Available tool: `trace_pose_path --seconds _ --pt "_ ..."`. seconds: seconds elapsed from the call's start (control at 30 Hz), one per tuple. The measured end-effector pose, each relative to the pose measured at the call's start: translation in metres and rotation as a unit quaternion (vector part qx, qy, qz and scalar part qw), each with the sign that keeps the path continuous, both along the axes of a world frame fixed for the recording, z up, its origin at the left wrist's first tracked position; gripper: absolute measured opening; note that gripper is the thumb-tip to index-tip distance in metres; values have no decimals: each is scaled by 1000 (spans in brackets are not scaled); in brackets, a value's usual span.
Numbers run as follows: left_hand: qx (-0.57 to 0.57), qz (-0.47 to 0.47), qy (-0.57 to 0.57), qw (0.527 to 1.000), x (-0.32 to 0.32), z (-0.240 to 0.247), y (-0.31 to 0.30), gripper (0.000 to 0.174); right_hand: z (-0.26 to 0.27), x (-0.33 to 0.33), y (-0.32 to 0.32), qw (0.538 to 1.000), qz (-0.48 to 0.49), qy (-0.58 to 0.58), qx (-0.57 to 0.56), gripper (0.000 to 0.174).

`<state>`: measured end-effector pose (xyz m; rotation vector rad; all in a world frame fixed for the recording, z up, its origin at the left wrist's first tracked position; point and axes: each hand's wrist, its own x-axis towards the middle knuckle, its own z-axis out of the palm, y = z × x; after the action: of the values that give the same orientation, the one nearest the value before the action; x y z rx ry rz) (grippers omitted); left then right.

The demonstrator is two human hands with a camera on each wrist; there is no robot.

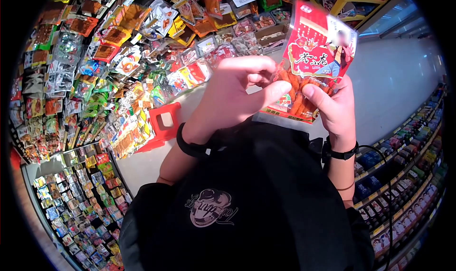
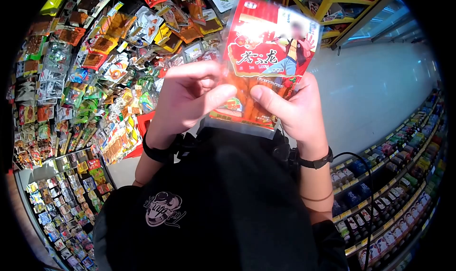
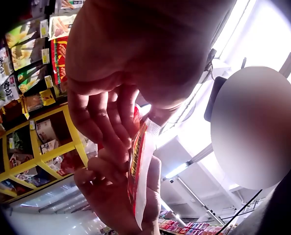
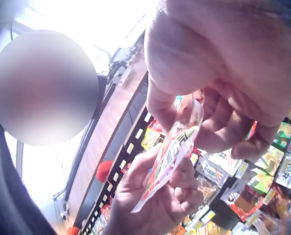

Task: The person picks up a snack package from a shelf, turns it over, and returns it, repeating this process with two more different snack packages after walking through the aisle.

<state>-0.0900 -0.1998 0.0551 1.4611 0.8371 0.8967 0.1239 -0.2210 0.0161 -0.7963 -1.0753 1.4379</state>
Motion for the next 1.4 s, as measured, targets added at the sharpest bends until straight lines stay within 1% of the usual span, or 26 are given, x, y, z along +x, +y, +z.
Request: trace_pose_path --seconds 0.1,0.2,0.3,0.4,0.5,0.57,0.6,0.67,0.7,0.73,0.8,0.83,0.87,0.9,0.93,0.97,1.0,1.03,1.07,1.1,1.13,1.17,1.27,1.3,1.37,1.4 --pt "8 7 -5 1000 1 -6 -2 10 1 -1 -1 1000 4 12 -10 28" --pt "-3 3 -1 1000 1 1 -4 10 -1 -1 -2 1000 4 24 -13 27" --pt "32 -3 17 999 -3 -5 -3 8 -3 -2 -2 999 6 30 -17 26" --pt "-1 14 -24 1000 -2 -12 -3 12 -5 0 -1 999 15 25 -31 25" --pt "1 -3 -3 1000 -10 -14 -1 16 -6 2 -1 998 10 11 -57 25" --pt "6 24 -36 999 -8 -15 -2 18 -12 7 0 997 -5 -5 -76 28" --pt "8 37 -53 998 -7 -15 -3 19 -12 5 3 998 -29 -19 -54 30" --pt "14 117 -24 993 -3 -11 -2 14 -11 -4 8 996 -77 -47 -10 33" --pt "17 156 -9 987 -1 -10 -2 13 -9 -2 8 986 -90 -136 19 43" --pt "86 159 18 983 0 -13 0 15 -4 -6 5 987 -84 -133 32 46" --pt "226 161 72 958 2 -19 6 20 10 -17 -2 988 -72 -126 60 53" --pt "303 124 110 938 3 -11 4 27 6 -15 -4 996 -10 -72 54 62" --pt "305 91 91 944 5 -8 2 25 -2 -9 -3 995 66 -32 60 64" --pt "305 57 73 948 7 -6 0 24 -2 -12 -5 998 51 -11 40 55" --pt "292 45 64 953 5 -5 0 22 -2 -15 -6 999 37 10 19 47" --pt "279 33 55 958 3 -5 0 20 -10 -7 -3 999 37 2 4 37" --pt "235 50 26 970 2 -7 -4 18 -12 -1 1 999 37 -6 -12 28" --pt "190 66 -3 979 1 -11 -7 16 -7 -8 -1 999 -28 0 -38 21" --pt "268 128 16 955 1 -15 -4 15 -10 -4 -1 999 -15 7 -44 20" --pt "175 154 -15 972 -3 -12 -5 15 -11 1 0 999 -3 15 -51 20" --pt "80 178 -46 980 -5 -7 -6 19 -10 3 0 998 9 22 -58 20" --pt "86 200 -21 976 -1 -6 -3 11 -6 2 -3 998 3 42 -47 19" --pt "-12 94 15 995 -11 -1 -1 20 -10 1 -3 998 17 20 -56 20" --pt "-13 47 42 998 -16 -7 3 19 -11 3 -3 998 30 4 -59 21" --pt "-22 70 -20 997 -6 -12 -2 17 -13 8 -3 996 55 -28 -65 25" --pt "-27 81 -51 995 -1 -13 -3 16 -11 6 -4 997 51 -28 -53 23"
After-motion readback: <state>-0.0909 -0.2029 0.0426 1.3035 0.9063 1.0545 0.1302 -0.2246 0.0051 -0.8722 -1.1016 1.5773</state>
